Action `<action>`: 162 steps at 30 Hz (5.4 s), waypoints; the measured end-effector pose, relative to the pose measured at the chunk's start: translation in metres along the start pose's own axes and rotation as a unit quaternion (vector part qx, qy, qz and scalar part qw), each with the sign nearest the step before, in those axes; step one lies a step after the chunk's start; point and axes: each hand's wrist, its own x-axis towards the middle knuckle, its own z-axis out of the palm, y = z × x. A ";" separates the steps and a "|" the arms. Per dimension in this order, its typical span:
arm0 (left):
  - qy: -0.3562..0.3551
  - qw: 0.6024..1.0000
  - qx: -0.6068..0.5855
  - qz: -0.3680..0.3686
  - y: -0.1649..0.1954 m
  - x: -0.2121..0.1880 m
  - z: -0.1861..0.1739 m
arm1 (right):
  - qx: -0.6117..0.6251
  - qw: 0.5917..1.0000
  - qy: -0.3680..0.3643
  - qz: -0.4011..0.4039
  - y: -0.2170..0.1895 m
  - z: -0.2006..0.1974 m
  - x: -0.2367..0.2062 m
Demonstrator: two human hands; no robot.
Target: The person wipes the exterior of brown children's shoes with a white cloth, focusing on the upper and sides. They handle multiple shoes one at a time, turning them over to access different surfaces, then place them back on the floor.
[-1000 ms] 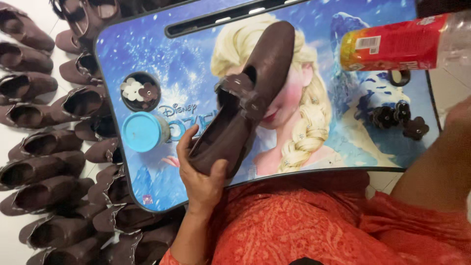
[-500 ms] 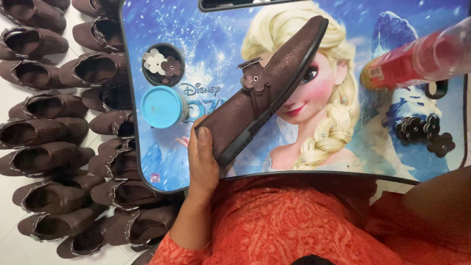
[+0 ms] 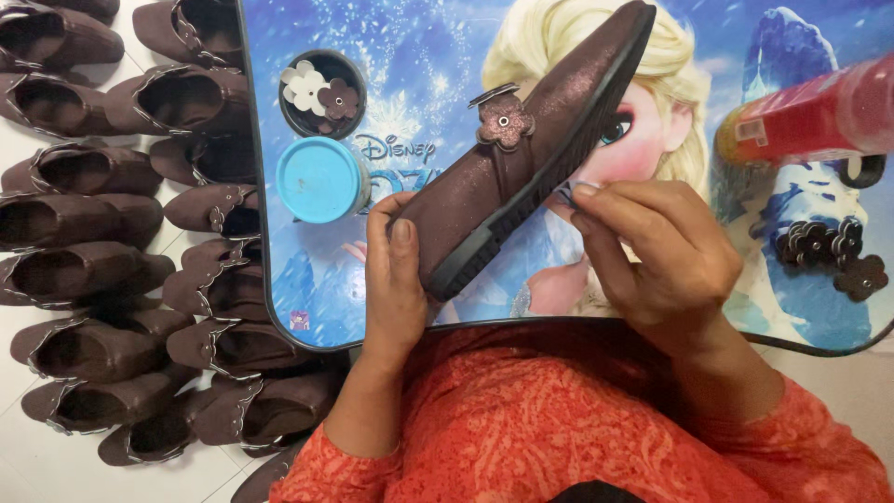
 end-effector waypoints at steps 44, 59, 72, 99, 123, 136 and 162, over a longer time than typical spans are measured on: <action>-0.027 0.999 -0.032 -0.014 -0.009 0.002 -0.005 | -0.098 0.995 0.032 0.014 0.050 -0.010 0.027; -0.011 0.996 0.079 0.038 -0.013 -0.003 -0.008 | -0.109 0.993 -0.015 -0.036 0.029 0.019 -0.002; -0.014 0.805 0.433 0.407 -0.005 -0.035 -0.038 | 0.054 0.993 0.010 0.106 0.030 -0.005 -0.057; -0.002 0.803 0.418 0.424 -0.010 -0.032 -0.037 | 0.006 0.996 -0.001 -0.090 0.004 0.038 -0.043; 0.001 0.692 0.469 0.549 -0.012 -0.035 -0.040 | 0.066 0.989 -0.122 0.060 -0.002 0.016 0.016; 0.014 0.665 0.489 0.564 -0.015 -0.042 -0.042 | -0.035 0.988 -0.082 0.126 -0.014 -0.012 0.003; 0.016 0.658 0.490 0.572 -0.021 -0.046 -0.044 | 0.004 0.998 -0.023 0.053 -0.021 0.002 -0.006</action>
